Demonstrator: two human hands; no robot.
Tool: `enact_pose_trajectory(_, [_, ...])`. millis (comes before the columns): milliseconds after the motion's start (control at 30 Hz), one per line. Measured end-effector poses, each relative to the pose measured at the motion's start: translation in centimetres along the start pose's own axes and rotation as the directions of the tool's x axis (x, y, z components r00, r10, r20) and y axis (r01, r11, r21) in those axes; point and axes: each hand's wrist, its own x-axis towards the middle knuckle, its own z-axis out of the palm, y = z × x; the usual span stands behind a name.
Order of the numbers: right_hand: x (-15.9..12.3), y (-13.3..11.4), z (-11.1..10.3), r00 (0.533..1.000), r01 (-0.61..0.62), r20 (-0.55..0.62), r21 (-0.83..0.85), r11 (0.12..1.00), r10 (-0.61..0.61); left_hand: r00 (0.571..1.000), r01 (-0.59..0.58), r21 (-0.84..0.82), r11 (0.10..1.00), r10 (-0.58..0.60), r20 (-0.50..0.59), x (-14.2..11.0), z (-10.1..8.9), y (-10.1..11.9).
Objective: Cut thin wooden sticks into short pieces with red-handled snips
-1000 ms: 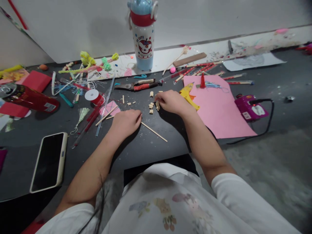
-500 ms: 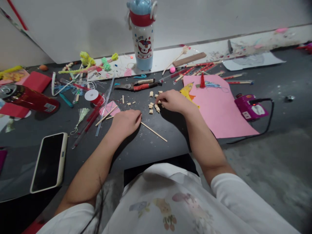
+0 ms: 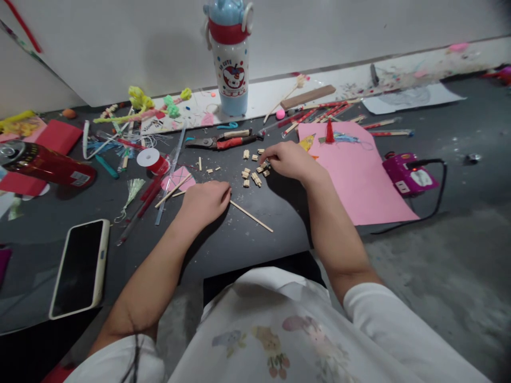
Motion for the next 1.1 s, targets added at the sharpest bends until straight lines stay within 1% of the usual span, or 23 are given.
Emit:
enact_pose_trajectory(133, [0.0,0.0,0.1,1.0,0.03,0.009,0.013,0.999,-0.03,1.0,-0.01,0.0,1.0,0.01,-0.005,0.0,0.1,-0.1])
enact_pose_trajectory(300, [0.0,0.3,-0.2,0.995,0.058,0.079,0.101,0.993,-0.066,1.0,0.001,-0.004,1.0,-0.001,-0.002,0.0,0.0,0.0])
enact_pose_trajectory(400, [-0.1,0.7,-0.5,0.997,0.028,0.064,0.104,0.994,-0.035,1.0,0.005,-0.006,1.0,-0.005,0.009,0.1,-0.1,0.0])
enact_pose_trajectory(500, [-0.2,0.8,-0.7,0.997,-0.044,0.062,0.051,0.998,0.041,1.0,-0.003,-0.005,1.0,0.003,0.0,0.0,0.0,0.0])
enact_pose_trajectory(567, [-0.3,0.7,-0.8,0.994,-0.075,0.082,0.023,0.997,0.073,1.0,-0.006,-0.001,1.0,0.006,-0.001,0.0,0.0,0.0])
enact_pose_trajectory(700, [-0.4,0.4,-0.9,0.989,-0.04,0.142,0.035,0.999,0.034,1.0,-0.001,-0.003,1.0,0.001,0.006,0.0,0.2,0.0])
enact_pose_trajectory(767, [-0.4,0.3,-1.0,0.994,-0.035,0.101,0.024,0.999,0.032,1.0,-0.004,-0.005,1.0,0.004,0.006,0.1,0.2,-0.1])
enact_pose_trajectory(833, [-0.5,0.3,-0.9,0.998,-0.058,0.021,-0.01,0.998,0.058,1.0,-0.008,-0.002,1.0,0.008,0.006,0.1,0.2,-0.1])
enact_pose_trajectory(900, [-0.4,0.1,-0.8,0.996,-0.084,-0.02,-0.039,0.996,0.083,1.0,-0.009,0.004,1.0,0.009,0.007,0.1,0.2,-0.1])
enact_pose_trajectory(967, [-0.4,0.0,-0.6,0.996,-0.091,-0.005,-0.054,0.994,0.091,1.0,-0.011,0.007,1.0,0.011,0.005,0.1,0.2,-0.2])
enact_pose_trajectory(1100, [-0.3,-0.2,-0.7,0.995,-0.074,0.066,-0.076,0.994,0.079,1.0,-0.017,0.009,1.0,0.017,-0.009,0.1,0.3,-0.1])
